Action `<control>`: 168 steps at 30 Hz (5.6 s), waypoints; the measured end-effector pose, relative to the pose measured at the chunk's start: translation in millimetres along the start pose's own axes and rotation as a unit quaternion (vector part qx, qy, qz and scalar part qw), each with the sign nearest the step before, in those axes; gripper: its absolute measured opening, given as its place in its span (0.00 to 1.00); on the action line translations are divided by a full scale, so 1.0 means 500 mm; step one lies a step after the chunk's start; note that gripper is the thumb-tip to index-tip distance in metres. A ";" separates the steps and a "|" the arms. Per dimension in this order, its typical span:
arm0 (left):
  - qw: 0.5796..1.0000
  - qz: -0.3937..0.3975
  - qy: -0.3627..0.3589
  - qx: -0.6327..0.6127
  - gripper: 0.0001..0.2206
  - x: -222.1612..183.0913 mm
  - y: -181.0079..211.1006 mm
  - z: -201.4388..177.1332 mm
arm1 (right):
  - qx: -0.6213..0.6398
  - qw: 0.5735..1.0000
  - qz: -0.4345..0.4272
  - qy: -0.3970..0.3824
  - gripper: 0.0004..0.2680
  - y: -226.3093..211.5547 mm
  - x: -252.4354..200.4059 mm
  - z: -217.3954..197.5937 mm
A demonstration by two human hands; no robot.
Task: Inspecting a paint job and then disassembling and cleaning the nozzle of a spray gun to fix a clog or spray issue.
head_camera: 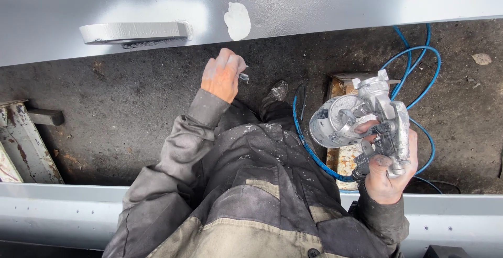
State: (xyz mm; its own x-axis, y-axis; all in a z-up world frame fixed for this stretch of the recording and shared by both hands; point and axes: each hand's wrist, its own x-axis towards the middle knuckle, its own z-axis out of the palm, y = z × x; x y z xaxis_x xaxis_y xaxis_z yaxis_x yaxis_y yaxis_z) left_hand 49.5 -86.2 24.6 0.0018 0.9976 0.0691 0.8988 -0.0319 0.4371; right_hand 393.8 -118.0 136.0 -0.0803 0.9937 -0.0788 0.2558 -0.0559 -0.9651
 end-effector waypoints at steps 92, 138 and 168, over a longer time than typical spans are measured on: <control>0.718 -0.528 0.060 -0.450 0.09 -0.722 -0.990 0.041 | -0.084 0.993 -0.033 0.076 0.06 -0.279 0.036 0.442; 0.248 -0.339 -0.422 -0.803 0.47 -0.155 -0.033 0.085 | 0.000 0.977 -0.074 0.200 0.08 -0.264 -0.061 0.373; 0.165 -0.301 -0.430 -0.835 0.47 -0.216 0.050 0.124 | 0.018 0.963 -0.037 0.268 0.06 -0.200 -0.066 0.346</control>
